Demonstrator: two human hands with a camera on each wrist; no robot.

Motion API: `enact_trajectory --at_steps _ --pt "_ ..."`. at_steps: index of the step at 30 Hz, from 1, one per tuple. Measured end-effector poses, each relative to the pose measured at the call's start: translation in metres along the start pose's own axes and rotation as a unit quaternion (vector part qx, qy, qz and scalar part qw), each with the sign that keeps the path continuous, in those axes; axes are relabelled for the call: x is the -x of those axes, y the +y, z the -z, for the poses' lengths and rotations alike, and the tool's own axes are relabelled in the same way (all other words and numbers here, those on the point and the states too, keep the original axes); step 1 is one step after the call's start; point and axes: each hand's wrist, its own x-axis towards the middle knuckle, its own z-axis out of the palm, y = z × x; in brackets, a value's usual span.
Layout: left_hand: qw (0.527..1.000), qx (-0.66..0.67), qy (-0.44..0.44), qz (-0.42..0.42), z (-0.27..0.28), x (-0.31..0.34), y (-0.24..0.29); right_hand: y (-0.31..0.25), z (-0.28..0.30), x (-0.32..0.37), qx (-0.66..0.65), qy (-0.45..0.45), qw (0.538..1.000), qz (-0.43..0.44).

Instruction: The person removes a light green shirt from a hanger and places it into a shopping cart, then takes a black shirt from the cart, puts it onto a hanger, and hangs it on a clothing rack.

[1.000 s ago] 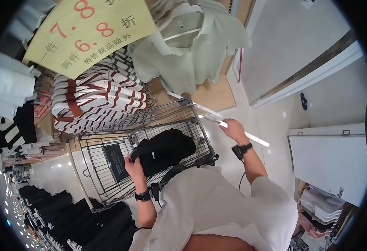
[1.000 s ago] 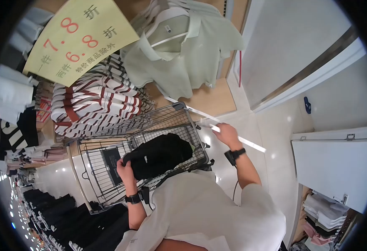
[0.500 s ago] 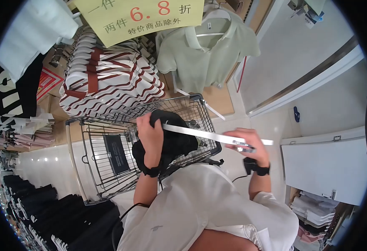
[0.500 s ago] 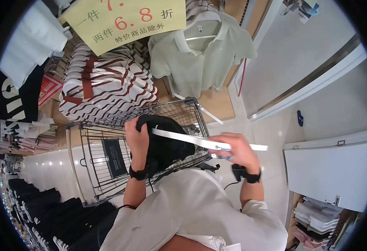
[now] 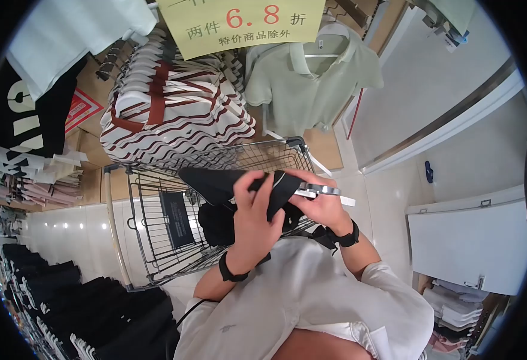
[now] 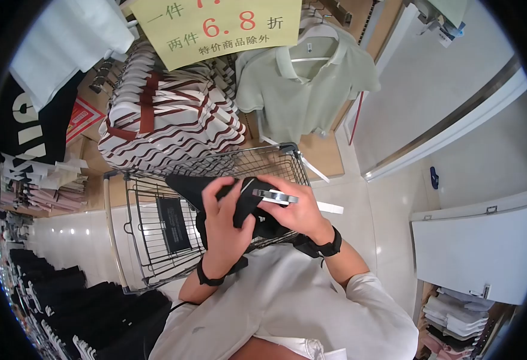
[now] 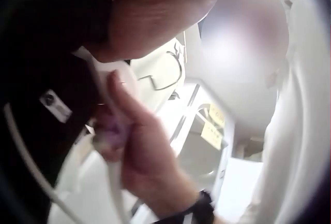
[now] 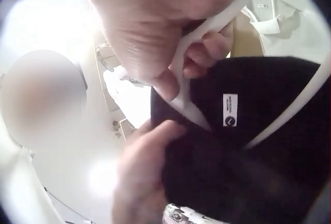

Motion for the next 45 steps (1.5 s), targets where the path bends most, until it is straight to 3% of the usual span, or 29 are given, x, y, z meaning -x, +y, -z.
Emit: enact_trajectory --at_steps 5,7,9,11,12,14,15,16,17,19,21,23,25,27,29,31,32,34,35,37,39,41,43,45 --pt "0.976 -0.112 0.175 0.058 -0.019 0.001 -0.045 -0.013 -0.007 0.000 -0.068 0.090 0.987 -0.112" --pt "0.979 -0.029 0.129 0.153 -0.023 0.013 -0.053 -0.016 -0.006 -0.006 -0.087 0.115 0.982 -0.121" --pt "0.991 -0.081 0.069 0.082 -0.029 0.027 -0.066 -0.016 -0.010 -0.005 -0.129 0.114 0.975 -0.141" --pt "0.989 -0.068 0.047 0.119 -0.042 0.039 -0.060 -0.011 -0.019 -0.003 -0.143 0.152 0.961 -0.180" --pt "0.994 -0.047 0.024 0.097 -0.045 0.045 -0.067 -0.006 -0.022 -0.002 -0.160 0.158 0.961 -0.161" --pt "0.997 -0.026 0.000 0.077 -0.039 0.052 -0.067 -0.006 -0.012 -0.008 -0.114 0.116 0.975 -0.148" --pt "0.997 -0.005 0.072 0.040 -0.023 0.050 -0.058 -0.007 -0.005 -0.012 -0.065 0.078 0.986 -0.133" --pt "0.990 0.016 0.143 0.004 -0.007 0.049 -0.051 -0.009 -0.001 -0.014 -0.121 0.062 0.978 -0.156" --pt "0.985 -0.043 0.164 -0.015 0.008 0.041 -0.052 -0.011 0.002 -0.017 -0.120 0.062 0.978 -0.157" --pt "0.961 -0.097 0.253 -0.045 0.031 0.027 -0.059 -0.015 0.007 -0.021 -0.125 -0.034 0.980 -0.152" --pt "0.962 -0.214 0.132 -0.106 0.059 -0.002 -0.051 -0.014 0.006 -0.022 -0.114 -0.059 0.980 -0.151" --pt "0.966 -0.231 -0.005 -0.119 0.061 -0.017 -0.054 -0.017 0.002 -0.026 -0.098 -0.110 0.981 -0.129" --pt "0.974 -0.208 -0.054 -0.070 0.058 -0.015 -0.063 -0.026 0.003 -0.034 -0.113 -0.113 0.978 -0.138" --pt "0.974 -0.213 -0.025 -0.074 0.056 -0.019 -0.063 -0.025 0.006 -0.045 0.025 -0.124 0.989 -0.070" --pt "0.973 -0.215 -0.001 -0.079 0.057 -0.020 -0.063 -0.029 0.005 -0.058 0.085 0.031 0.992 0.092" --pt "0.969 -0.226 0.080 -0.054 0.063 -0.023 -0.068 -0.028 0.017 -0.063 0.153 0.100 0.962 0.203" --pt "0.967 -0.214 0.121 -0.059 0.067 -0.024 -0.072 -0.022 0.021 -0.055 0.154 0.103 0.962 0.200" --pt "0.966 -0.210 0.143 -0.039 0.078 -0.023 -0.073 -0.003 0.020 -0.027 0.071 -0.009 0.968 0.241" --pt "0.966 -0.210 0.146 -0.027 0.083 -0.023 -0.068 0.002 0.011 -0.014 0.064 -0.063 0.976 0.197" --pt "0.969 -0.205 0.135 0.000 0.088 -0.020 -0.060 0.015 -0.016 -0.005 0.067 -0.084 0.990 0.096" --pt "0.972 -0.199 0.125 0.028 0.089 -0.018 -0.053 0.048 -0.040 0.004 0.076 -0.036 0.996 0.015" --pt "0.985 -0.118 0.125 0.016 0.088 -0.018 -0.044 0.086 -0.059 0.010 0.133 -0.047 0.988 -0.056" --pt "0.988 -0.102 0.114 0.009 0.090 -0.018 -0.039 0.105 -0.074 -0.004 0.022 -0.086 0.993 -0.080" --pt "0.991 -0.084 0.103 0.003 0.094 -0.015 -0.030 0.148 -0.093 0.000 -0.050 -0.180 0.969 -0.164"
